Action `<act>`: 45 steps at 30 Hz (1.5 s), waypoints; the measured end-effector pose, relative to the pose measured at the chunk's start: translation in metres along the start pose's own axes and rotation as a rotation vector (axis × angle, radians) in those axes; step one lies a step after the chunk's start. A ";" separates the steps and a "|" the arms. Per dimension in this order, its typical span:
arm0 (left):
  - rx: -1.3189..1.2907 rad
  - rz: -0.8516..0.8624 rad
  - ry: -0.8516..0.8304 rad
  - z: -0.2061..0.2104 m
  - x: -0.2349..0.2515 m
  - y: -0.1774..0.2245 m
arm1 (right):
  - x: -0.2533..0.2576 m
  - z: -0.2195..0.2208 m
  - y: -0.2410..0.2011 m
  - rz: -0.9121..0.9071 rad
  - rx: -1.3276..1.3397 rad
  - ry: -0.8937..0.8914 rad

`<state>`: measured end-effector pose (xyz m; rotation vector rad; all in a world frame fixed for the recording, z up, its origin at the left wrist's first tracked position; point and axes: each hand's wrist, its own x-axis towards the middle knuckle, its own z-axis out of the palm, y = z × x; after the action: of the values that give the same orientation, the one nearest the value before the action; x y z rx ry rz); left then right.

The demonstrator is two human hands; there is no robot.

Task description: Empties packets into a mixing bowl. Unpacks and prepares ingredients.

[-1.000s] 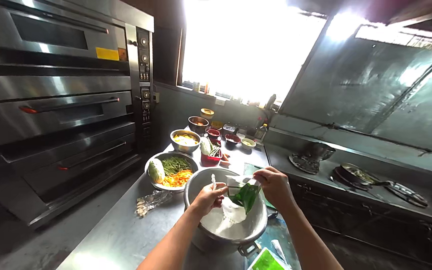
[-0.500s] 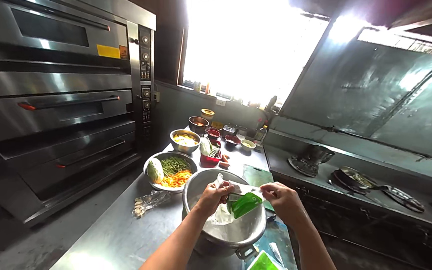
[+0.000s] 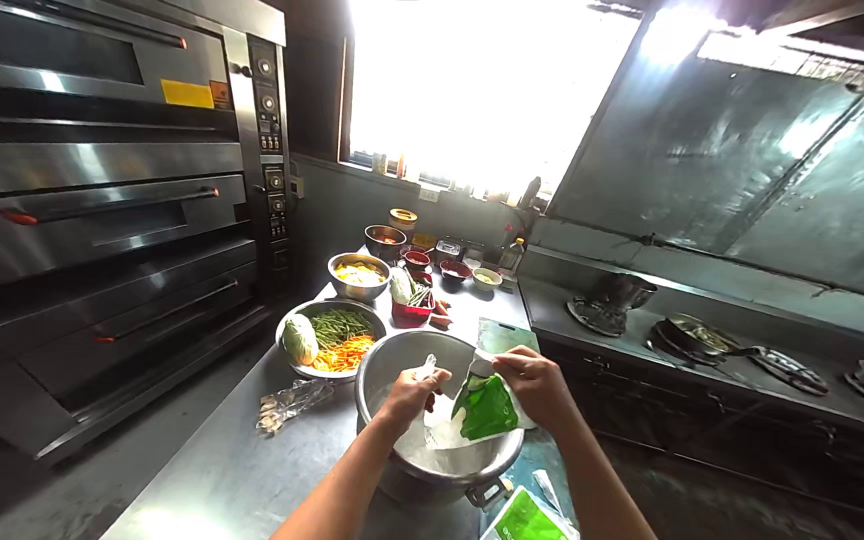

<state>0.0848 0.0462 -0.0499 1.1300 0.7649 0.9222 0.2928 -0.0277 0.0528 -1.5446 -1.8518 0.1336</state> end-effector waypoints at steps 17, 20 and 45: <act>-0.304 -0.365 0.396 -0.029 0.012 0.011 | 0.037 -0.070 -0.014 0.166 0.092 0.184; -0.356 -0.350 0.425 -0.029 0.014 0.012 | 0.037 -0.072 -0.009 0.180 0.141 0.296; -0.360 -0.278 0.386 -0.028 0.003 0.012 | 0.024 -0.091 -0.028 0.114 -0.022 0.293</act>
<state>0.0587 0.0625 -0.0461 0.5184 0.9930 1.0032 0.3211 -0.0454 0.1449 -1.5920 -1.5419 -0.0595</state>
